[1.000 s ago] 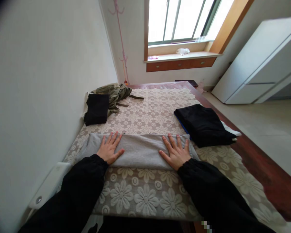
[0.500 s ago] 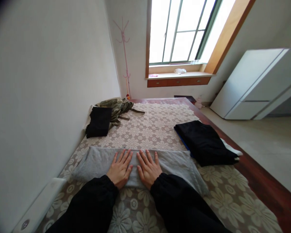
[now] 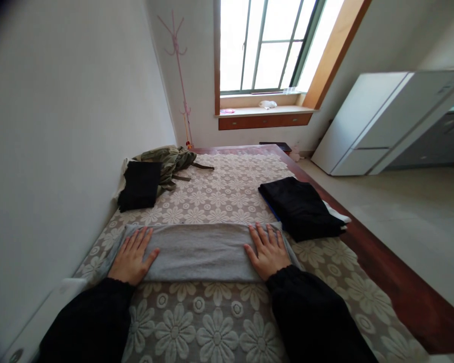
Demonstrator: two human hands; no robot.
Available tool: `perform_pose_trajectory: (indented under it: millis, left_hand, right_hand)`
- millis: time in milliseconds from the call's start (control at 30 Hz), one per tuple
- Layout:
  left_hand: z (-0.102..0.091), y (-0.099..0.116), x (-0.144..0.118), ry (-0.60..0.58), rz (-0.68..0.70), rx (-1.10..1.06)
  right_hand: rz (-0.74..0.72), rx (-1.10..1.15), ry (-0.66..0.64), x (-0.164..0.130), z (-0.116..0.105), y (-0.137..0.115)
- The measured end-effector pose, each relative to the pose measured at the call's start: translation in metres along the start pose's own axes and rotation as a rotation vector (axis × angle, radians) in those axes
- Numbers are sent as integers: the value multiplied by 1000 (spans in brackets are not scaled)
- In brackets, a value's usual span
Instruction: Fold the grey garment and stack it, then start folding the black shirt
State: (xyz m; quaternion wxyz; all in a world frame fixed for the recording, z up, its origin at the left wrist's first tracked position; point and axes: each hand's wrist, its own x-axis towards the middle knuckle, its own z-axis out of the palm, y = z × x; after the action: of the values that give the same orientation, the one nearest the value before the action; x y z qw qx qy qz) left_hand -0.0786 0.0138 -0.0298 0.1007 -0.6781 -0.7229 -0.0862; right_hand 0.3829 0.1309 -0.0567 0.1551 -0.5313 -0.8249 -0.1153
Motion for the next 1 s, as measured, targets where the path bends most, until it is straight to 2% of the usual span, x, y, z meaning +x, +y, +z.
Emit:
perform_pose_trajectory:
  millis: [200,467,633,733,900,967,1000]
  left_hand:
    - [-3,5,1,-7,-4,-2]
    - [-1,3,2,-18,-8,-8]
    - [-9,7,7,-116,-56,-82]
    - [-17,39,11,-197,-29,-161]
    - [-23,129,22,-242,224,-230]
    - [-21,149,27,-230,249,-234]
    - [-20,151,28,-224,253,-233]
  right_hand:
    - [-23,-12,-3,2,1,1]
    - [-6,0,-84,4,3,4]
    - [30,43,-144,9,-7,3]
    - [1,91,-142,13,-17,-22]
    - [-235,188,-240,24,-26,-105]
    - [-248,203,-270,27,-23,-124]
    - [-242,203,-269,27,-21,-124]
